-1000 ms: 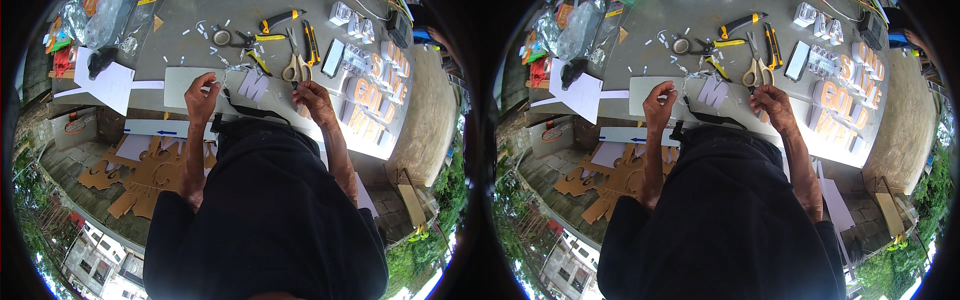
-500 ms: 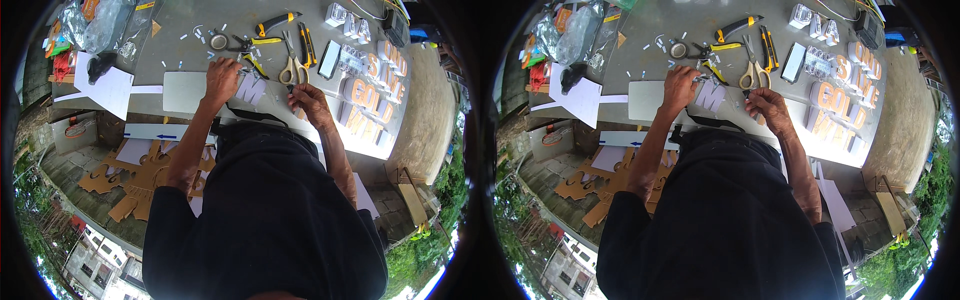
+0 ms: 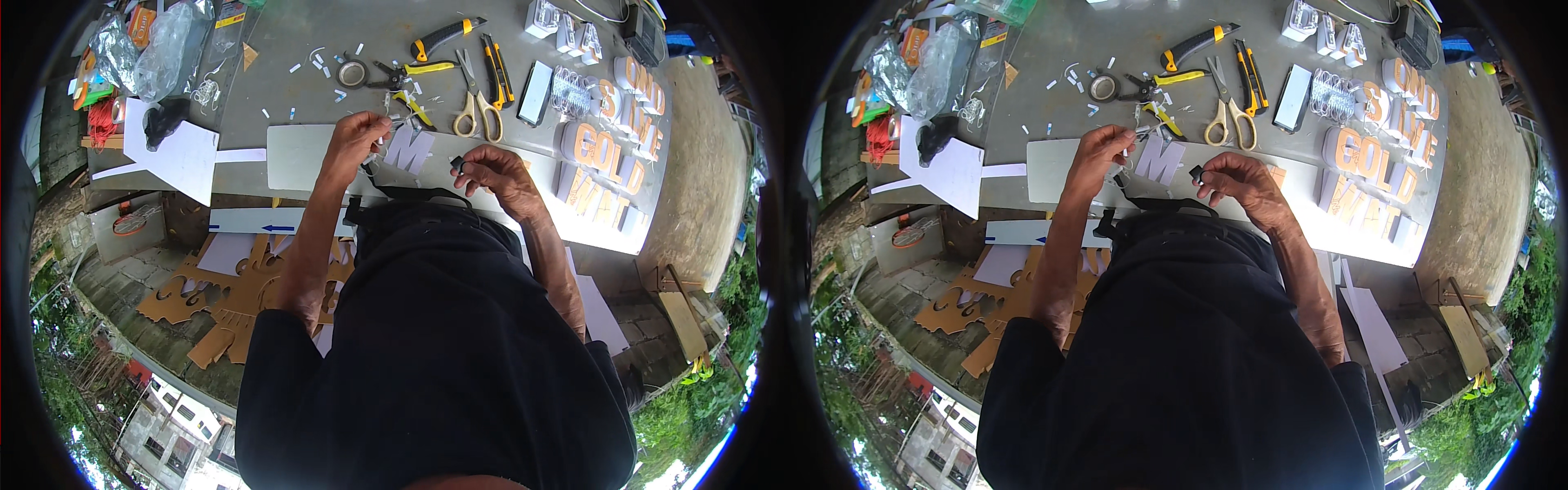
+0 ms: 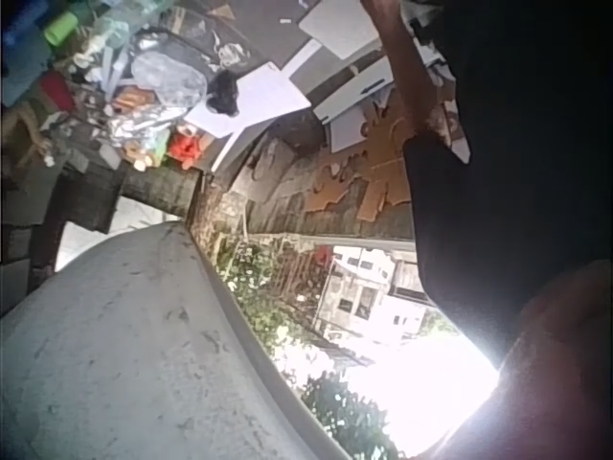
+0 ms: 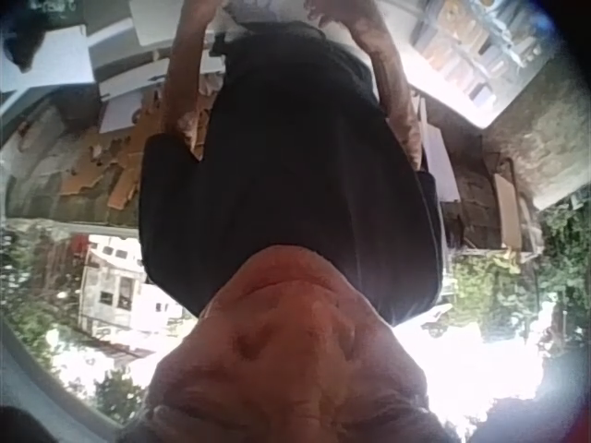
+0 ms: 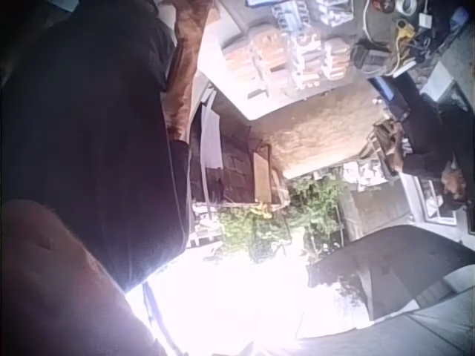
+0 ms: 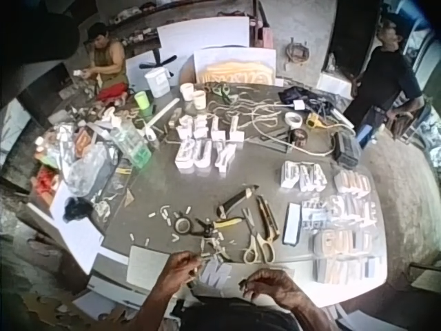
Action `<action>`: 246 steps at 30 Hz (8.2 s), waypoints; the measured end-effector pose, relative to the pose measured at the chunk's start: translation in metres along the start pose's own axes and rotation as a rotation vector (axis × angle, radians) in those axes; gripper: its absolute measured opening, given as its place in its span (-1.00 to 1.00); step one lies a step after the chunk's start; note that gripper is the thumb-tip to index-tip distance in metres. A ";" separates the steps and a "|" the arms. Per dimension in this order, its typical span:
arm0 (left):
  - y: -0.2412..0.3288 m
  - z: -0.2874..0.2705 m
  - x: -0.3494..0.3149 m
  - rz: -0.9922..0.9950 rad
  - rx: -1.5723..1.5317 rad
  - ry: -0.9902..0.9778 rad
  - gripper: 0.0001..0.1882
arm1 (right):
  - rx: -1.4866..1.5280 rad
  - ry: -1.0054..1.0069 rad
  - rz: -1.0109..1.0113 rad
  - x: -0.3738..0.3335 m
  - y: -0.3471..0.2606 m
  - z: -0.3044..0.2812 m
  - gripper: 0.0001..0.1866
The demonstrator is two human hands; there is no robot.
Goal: The recorder is assembling and detailing cutout letters for a sign, peeling backings and applying adhesive components.
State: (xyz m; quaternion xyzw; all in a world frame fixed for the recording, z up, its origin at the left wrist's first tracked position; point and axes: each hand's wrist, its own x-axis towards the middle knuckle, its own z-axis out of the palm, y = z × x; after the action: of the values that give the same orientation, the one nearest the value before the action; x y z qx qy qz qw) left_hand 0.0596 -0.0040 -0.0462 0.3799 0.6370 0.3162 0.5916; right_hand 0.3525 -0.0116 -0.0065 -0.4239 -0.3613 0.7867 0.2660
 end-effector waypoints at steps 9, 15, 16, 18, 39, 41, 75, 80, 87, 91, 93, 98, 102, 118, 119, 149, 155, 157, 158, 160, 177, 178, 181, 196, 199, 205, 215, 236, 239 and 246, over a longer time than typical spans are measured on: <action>0.010 0.015 -0.030 -0.036 -0.385 -0.158 -0.77 | 0.170 -0.040 -0.012 0.038 0.017 0.010 -0.77; 0.006 0.021 -0.040 -0.034 -0.317 -0.218 -0.78 | 0.442 -0.123 0.071 0.054 0.018 0.015 -0.78; 0.008 0.023 -0.042 -0.010 -0.246 -0.199 -0.77 | 0.387 -0.106 0.062 0.056 0.020 0.014 -0.79; 0.011 0.027 -0.046 0.013 -0.177 -0.181 -0.76 | 0.332 -0.088 0.054 0.057 0.023 0.011 -0.79; 0.013 0.050 -0.054 0.237 -0.065 0.024 -0.74 | 0.325 -0.048 0.004 0.039 0.016 0.012 -0.85; 0.016 0.054 -0.055 0.356 0.142 0.094 -0.71 | 0.332 -0.060 -0.009 0.040 0.017 0.011 -0.85; 0.014 0.060 -0.043 0.867 0.837 0.244 -0.94 | 0.326 -0.014 -0.022 0.034 0.044 0.007 -0.85; 0.007 0.064 -0.039 0.892 0.744 0.227 -0.92 | 0.344 0.039 -0.022 0.034 0.047 0.012 -0.88; -0.008 0.067 -0.033 0.861 0.621 0.272 -0.91 | 0.291 0.063 -0.056 0.032 0.047 0.022 -0.89; -0.013 0.062 -0.029 0.422 0.186 0.061 -0.88 | 0.304 0.081 -0.054 0.035 0.048 0.019 -0.88; -0.010 0.059 -0.030 0.212 -0.016 -0.062 -0.84 | 0.323 0.092 -0.057 0.037 0.050 0.015 -0.87; -0.007 0.051 -0.034 0.056 -0.297 -0.202 -0.77 | 0.354 0.063 -0.031 0.038 0.053 0.008 -0.87; -0.013 0.045 -0.032 -0.009 -0.218 -0.251 -0.77 | 0.323 0.068 -0.003 0.037 0.057 0.005 -0.87; -0.031 0.049 -0.026 0.027 -0.084 -0.201 -0.75 | 0.149 0.063 0.154 0.038 0.049 0.002 -0.82; -0.031 0.049 -0.025 0.078 0.012 -0.197 -0.75 | 0.066 0.072 0.164 0.038 0.047 0.003 -0.81; -0.040 0.058 -0.007 -0.151 -0.758 -0.425 -0.76 | 0.247 -0.095 0.174 0.032 0.045 -0.005 -0.84; -0.043 0.058 0.000 -0.077 -0.862 -0.486 -0.79 | 0.306 -0.098 0.194 0.030 0.046 -0.003 -0.85; -0.041 0.057 0.001 -0.062 -0.848 -0.474 -0.79 | 0.299 -0.085 0.182 0.029 0.047 -0.002 -0.83; -0.040 0.057 0.001 -0.047 -0.835 -0.462 -0.79 | 0.292 -0.071 0.170 0.029 0.048 -0.001 -0.82; -0.036 0.060 0.001 -0.022 -0.679 -0.346 -0.82 | 0.227 -0.052 0.127 0.028 0.049 0.000 -0.83; -0.009 0.058 -0.030 0.197 0.095 -0.112 -0.77 | 0.256 0.072 -0.007 0.036 0.059 0.001 -0.86; -0.012 0.059 -0.031 0.177 0.073 -0.116 -0.76 | 0.257 0.055 -0.002 0.037 0.060 0.001 -0.85; -0.019 0.059 -0.033 0.176 0.007 -0.089 -0.75 | 0.259 0.027 0.020 0.038 0.063 0.000 -0.84; -0.040 0.059 -0.035 0.072 -0.082 -0.013 -0.76 | -0.047 0.055 0.189 0.045 0.048 0.005 -0.83; -0.042 0.059 -0.036 0.040 -0.125 -0.011 -0.75 | -0.034 0.072 0.269 0.044 0.035 0.008 -0.83; -0.040 0.061 -0.036 0.044 -0.053 -0.002 -0.75 | 0.006 0.001 0.186 0.045 0.022 0.014 -0.83; -0.049 0.068 -0.038 -0.112 -0.114 0.105 -0.74 | -0.428 -0.082 0.131 0.052 0.037 0.003 -0.81; -0.035 0.061 -0.045 -0.194 -0.262 -0.062 -0.72 | 0.017 -0.022 0.307 0.056 0.038 -0.007 -0.78; -0.033 0.060 -0.046 -0.171 -0.225 -0.070 -0.69 | 0.005 -0.073 0.318 0.059 0.038 -0.008 -0.76; -0.037 0.060 -0.046 -0.107 -0.181 -0.023 -0.77 | -0.038 -0.076 0.247 0.063 0.038 -0.005 -0.81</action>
State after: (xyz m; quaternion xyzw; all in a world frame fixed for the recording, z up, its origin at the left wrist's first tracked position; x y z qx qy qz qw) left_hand 0.1159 -0.0654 -0.0598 0.2937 0.6184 0.3362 0.6468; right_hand 0.3213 0.0136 -0.0684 -0.4403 -0.3309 0.8220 0.1451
